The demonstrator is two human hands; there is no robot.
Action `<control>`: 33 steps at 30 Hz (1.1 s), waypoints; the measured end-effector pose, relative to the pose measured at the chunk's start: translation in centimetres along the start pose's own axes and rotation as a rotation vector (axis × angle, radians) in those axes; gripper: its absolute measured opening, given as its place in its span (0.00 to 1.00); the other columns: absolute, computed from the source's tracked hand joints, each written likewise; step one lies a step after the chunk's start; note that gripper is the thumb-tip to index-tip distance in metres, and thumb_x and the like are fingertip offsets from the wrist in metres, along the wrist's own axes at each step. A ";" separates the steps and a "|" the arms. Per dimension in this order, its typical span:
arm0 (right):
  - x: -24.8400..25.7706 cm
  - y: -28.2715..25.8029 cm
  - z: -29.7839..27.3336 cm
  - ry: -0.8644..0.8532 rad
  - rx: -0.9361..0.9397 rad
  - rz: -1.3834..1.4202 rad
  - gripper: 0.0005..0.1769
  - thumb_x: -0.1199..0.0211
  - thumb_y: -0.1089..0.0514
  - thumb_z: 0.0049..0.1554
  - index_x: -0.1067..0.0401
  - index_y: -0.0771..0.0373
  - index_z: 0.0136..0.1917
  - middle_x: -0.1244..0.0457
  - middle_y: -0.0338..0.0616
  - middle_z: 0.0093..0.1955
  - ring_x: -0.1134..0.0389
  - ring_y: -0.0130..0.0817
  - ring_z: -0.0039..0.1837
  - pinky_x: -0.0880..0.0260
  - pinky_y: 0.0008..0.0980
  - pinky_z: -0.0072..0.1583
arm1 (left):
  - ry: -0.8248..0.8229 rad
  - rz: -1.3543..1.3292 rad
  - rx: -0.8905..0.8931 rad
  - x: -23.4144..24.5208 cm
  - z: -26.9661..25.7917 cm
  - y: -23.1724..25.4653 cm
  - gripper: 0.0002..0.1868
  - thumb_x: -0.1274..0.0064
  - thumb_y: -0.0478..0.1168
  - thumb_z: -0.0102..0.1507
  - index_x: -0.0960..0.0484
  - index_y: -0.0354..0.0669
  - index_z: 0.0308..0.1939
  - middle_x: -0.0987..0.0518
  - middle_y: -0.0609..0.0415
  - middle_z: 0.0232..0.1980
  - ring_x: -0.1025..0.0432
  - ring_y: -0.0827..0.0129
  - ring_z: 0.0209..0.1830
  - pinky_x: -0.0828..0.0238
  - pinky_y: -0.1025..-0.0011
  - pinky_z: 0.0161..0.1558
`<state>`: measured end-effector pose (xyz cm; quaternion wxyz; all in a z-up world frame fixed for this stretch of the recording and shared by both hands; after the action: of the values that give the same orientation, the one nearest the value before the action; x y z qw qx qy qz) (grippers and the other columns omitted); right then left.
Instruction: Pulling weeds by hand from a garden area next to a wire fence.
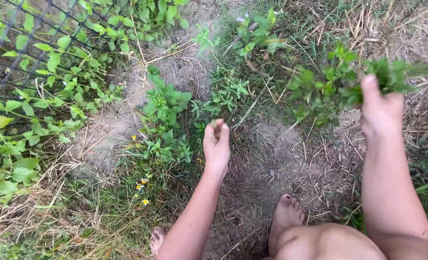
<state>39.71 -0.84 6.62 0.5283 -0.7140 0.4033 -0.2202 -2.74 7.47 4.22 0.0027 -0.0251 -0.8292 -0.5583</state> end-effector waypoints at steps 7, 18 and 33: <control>-13.4 5.1 -4.4 -0.600 0.154 -0.778 0.24 0.27 0.52 0.54 0.27 0.62 0.61 0.31 0.43 0.56 0.29 0.37 0.59 0.30 0.41 0.65 | 0.079 0.159 0.072 1.1 -1.5 -2.4 0.22 0.48 0.38 0.67 0.30 0.37 0.64 0.25 0.50 0.57 0.29 0.68 0.56 0.30 0.70 0.58; -33.2 8.8 -11.1 -1.081 0.821 -1.382 0.34 0.31 0.64 0.43 0.29 0.60 0.65 0.40 0.41 0.75 0.26 0.43 0.52 0.24 0.44 0.45 | 0.397 0.466 -0.176 3.3 8.6 -0.3 0.43 0.39 0.28 0.59 0.47 0.26 0.73 0.41 0.32 0.72 0.42 0.47 0.72 0.48 0.59 0.71; -26.4 16.4 -5.0 -1.053 0.165 -1.385 0.22 0.41 0.39 0.58 0.25 0.47 0.62 0.30 0.48 0.53 0.27 0.47 0.55 0.29 0.45 0.60 | 0.201 0.315 -0.106 -0.9 8.9 -1.0 0.10 0.48 0.41 0.70 0.20 0.38 0.48 0.25 0.51 0.44 0.32 0.68 0.44 0.32 0.67 0.49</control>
<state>15.14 15.67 -4.03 0.4432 -0.7669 -0.4351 -0.1618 -1.64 15.26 -0.09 0.1716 -0.0990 -0.7800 -0.5936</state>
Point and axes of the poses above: each hand's wrist, its own z-axis towards the middle knuckle, its own x-axis out of the back of the hand, y = z × x, the point moved 8 cm from there along z, towards the middle knuckle
